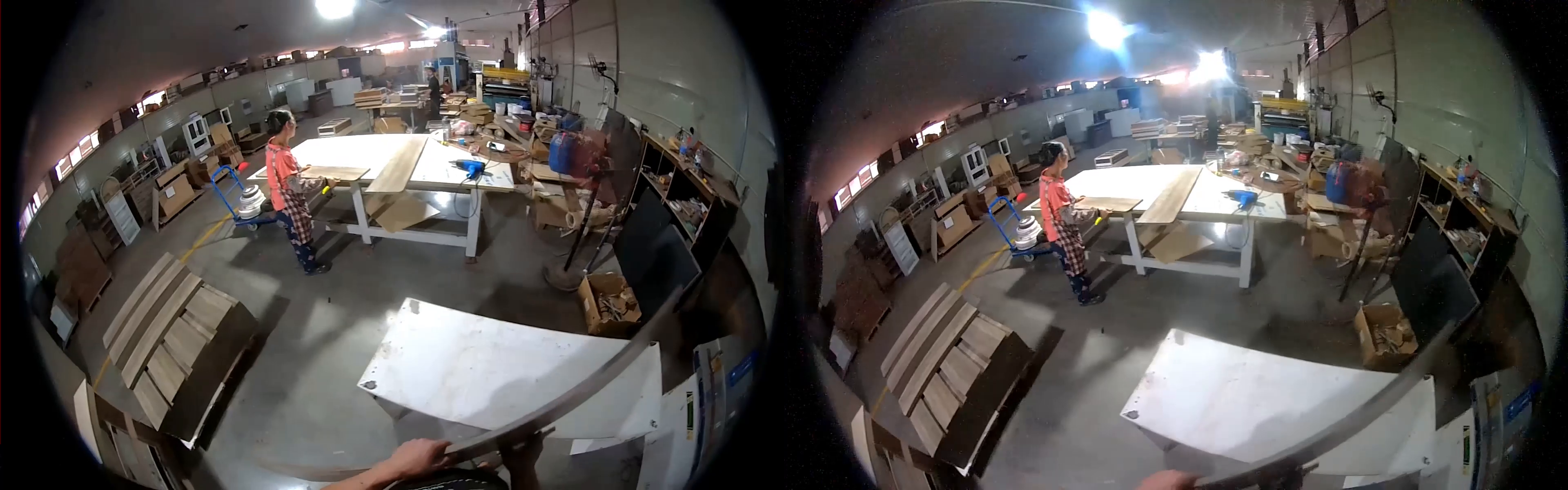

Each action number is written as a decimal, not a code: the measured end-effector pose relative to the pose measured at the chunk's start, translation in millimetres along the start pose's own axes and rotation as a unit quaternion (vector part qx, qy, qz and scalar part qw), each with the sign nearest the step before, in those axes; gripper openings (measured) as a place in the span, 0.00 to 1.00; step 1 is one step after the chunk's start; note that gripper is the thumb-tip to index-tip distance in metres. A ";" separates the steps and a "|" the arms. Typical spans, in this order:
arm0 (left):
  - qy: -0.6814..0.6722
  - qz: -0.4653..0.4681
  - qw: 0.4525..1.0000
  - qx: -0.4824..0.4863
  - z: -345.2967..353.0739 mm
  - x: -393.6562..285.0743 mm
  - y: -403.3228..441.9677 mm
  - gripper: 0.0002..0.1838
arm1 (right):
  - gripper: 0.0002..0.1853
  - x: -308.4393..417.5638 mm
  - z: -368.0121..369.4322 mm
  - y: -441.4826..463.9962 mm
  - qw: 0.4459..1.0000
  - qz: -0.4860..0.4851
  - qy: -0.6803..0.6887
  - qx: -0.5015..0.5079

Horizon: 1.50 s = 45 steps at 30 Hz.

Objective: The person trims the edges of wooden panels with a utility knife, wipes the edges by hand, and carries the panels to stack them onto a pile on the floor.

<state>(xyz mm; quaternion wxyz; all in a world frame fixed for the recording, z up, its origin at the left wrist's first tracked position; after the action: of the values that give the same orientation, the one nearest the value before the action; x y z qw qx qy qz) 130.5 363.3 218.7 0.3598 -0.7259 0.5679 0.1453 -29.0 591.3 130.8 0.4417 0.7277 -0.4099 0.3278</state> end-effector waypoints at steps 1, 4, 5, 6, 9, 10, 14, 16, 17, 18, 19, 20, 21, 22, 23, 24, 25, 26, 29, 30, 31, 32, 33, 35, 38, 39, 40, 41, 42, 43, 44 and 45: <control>-0.017 0.009 0.999 -0.048 -6.3 5.2 -6.1 0.22 | 0.27 14.6 14.9 4.7 0.997 0.008 0.071 -0.008; -0.110 -0.047 0.973 -0.197 -64.0 8.7 -55.9 0.22 | 0.15 -1.5 123.3 -7.5 0.639 0.438 0.629 0.060; -0.101 -0.065 0.961 -0.248 -70.8 22.4 -65.7 0.23 | 0.14 30.5 139.3 -7.2 0.635 0.473 0.608 0.058; -0.132 -0.101 0.945 -0.283 -74.4 39.9 -79.7 0.21 | 0.14 72.4 159.8 1.8 0.629 0.506 0.587 0.056; -0.177 -0.126 0.877 -0.428 -83.3 101.1 -147.3 0.17 | 0.13 111.8 224.1 4.1 0.608 0.519 0.584 0.143; -0.203 -0.135 0.840 -0.485 -78.3 126.5 -172.0 0.16 | 0.12 131.8 241.7 4.0 0.612 0.510 0.577 0.179; -0.244 -0.278 0.707 -0.602 -30.9 233.9 -248.2 0.23 | 0.21 224.0 342.7 15.5 0.489 0.476 0.630 0.371; -0.319 -0.249 0.596 -0.693 -74.9 218.6 -278.9 0.19 | 0.20 273.2 378.3 19.7 0.462 0.477 0.628 0.406; -0.100 -0.302 0.638 -0.701 -53.2 267.2 -312.5 0.19 | 0.20 270.0 414.5 13.5 0.477 0.457 0.617 0.427; 0.124 -0.340 0.647 -0.671 -33.2 311.6 -339.6 0.19 | 0.19 271.0 440.4 5.9 0.497 0.486 0.576 0.430; 0.167 -0.299 0.616 -0.709 -55.9 305.6 -354.5 0.19 | 0.19 262.0 470.4 -3.6 0.505 0.495 0.552 0.441; 0.209 -0.256 0.583 -0.742 -84.0 290.9 -367.7 0.19 | 0.19 252.0 499.1 -16.7 0.513 0.504 0.528 0.452; 0.129 -0.153 0.525 -0.827 -105.6 299.3 -382.8 0.19 | 0.18 241.0 523.8 -26.5 0.566 0.498 0.480 0.449; 0.044 -0.046 0.453 -0.889 -127.7 310.6 -395.5 0.19 | 0.17 214.9 558.8 -42.9 0.579 0.514 0.459 0.436; 0.026 -0.136 0.403 -0.905 -167.8 291.5 -395.8 0.20 | 0.15 204.2 573.6 -49.0 0.624 0.527 0.394 0.422; -0.001 -0.222 0.356 -0.908 -216.2 263.3 -390.8 0.21 | 0.14 192.1 584.1 -52.6 0.664 0.540 0.322 0.405; -0.018 -0.244 0.317 -0.916 -230.6 270.3 -392.9 0.22 | 0.13 186.3 596.4 -52.6 0.672 0.539 0.310 0.403; -0.021 -0.235 0.292 -0.927 -256.2 274.1 -398.2 0.23 | 0.12 175.9 614.1 -54.6 0.678 0.538 0.301 0.401; -0.012 -0.201 0.248 -0.948 -314.8 284.2 -406.1 0.25 | 0.09 150.7 675.0 -58.4 0.668 0.555 0.283 0.407; -0.010 -0.190 0.237 -0.953 -330.1 288.7 -409.2 0.25 | 0.08 147.9 687.7 -59.0 0.662 0.561 0.274 0.416; -0.007 -0.181 0.226 -0.957 -342.6 292.5 -413.1 0.26 | 0.09 162.1 697.9 -47.8 0.653 0.582 0.257 0.409; -0.003 -0.175 0.218 -0.960 -355.0 297.6 -418.4 0.27 | 0.10 167.7 715.6 -43.2 0.664 0.584 0.257 0.389; 0.000 -0.168 0.205 -0.964 -361.3 298.9 -422.0 0.27 | 0.11 173.1 735.5 -36.4 0.672 0.566 0.250 0.408; 0.019 -0.152 0.187 -0.970 -387.9 311.5 -437.9 0.29 | 0.13 170.6 787.1 -36.9 0.683 0.530 0.268 0.426; 0.025 -0.131 0.160 -0.978 -416.9 339.5 -458.9 0.31 | 0.22 185.6 853.5 -28.4 0.711 0.501 0.251 0.424; 0.024 -0.125 0.153 -0.980 -427.0 351.0 -464.8 0.31 | 0.22 194.6 876.6 -23.6 0.719 0.493 0.253 0.420; 0.024 -0.119 0.144 -0.982 -435.7 363.9 -471.5 0.32 | 0.22 203.8 900.4 -18.7 0.727 0.484 0.254 0.415; 0.021 -0.113 0.137 -0.984 -445.4 377.4 -478.2 0.33 | 0.23 213.2 923.4 -12.2 0.740 0.464 0.247 0.420; 0.019 -0.109 0.130 -0.985 -455.8 390.6 -485.8 0.33 | 0.23 230.4 945.0 -4.1 0.752 0.444 0.240 0.424; 0.017 -0.101 0.124 -0.987 -468.0 403.9 -492.9 0.34 | 0.24 249.9 970.7 5.6 0.763 0.422 0.238 0.427; 0.013 -0.095 0.120 -0.988 -482.0 417.7 -499.1 0.35 | 0.24 262.6 1002.5 13.2 0.766 0.417 0.236 0.429; 0.000 -0.091 0.115 -0.989 -496.2 432.6 -505.8 0.36 | 0.25 270.2 1033.4 19.9 0.767 0.413 0.232 0.433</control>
<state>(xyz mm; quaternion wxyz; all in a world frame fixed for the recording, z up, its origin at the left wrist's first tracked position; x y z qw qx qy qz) 637.6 -240.6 478.1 -0.6635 -0.4911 -0.1442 0.5457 193.4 -439.0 -43.2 -0.0165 0.5041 -0.3710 0.7797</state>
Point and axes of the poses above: each hand's wrist, its own y-axis towards the middle knuckle, its own z-axis out of the palm, x = y × z, the point moved 6 cm from there along y, towards the middle knuckle, and after that the axes turned 4 degrees about y, right-handed, at the moved point
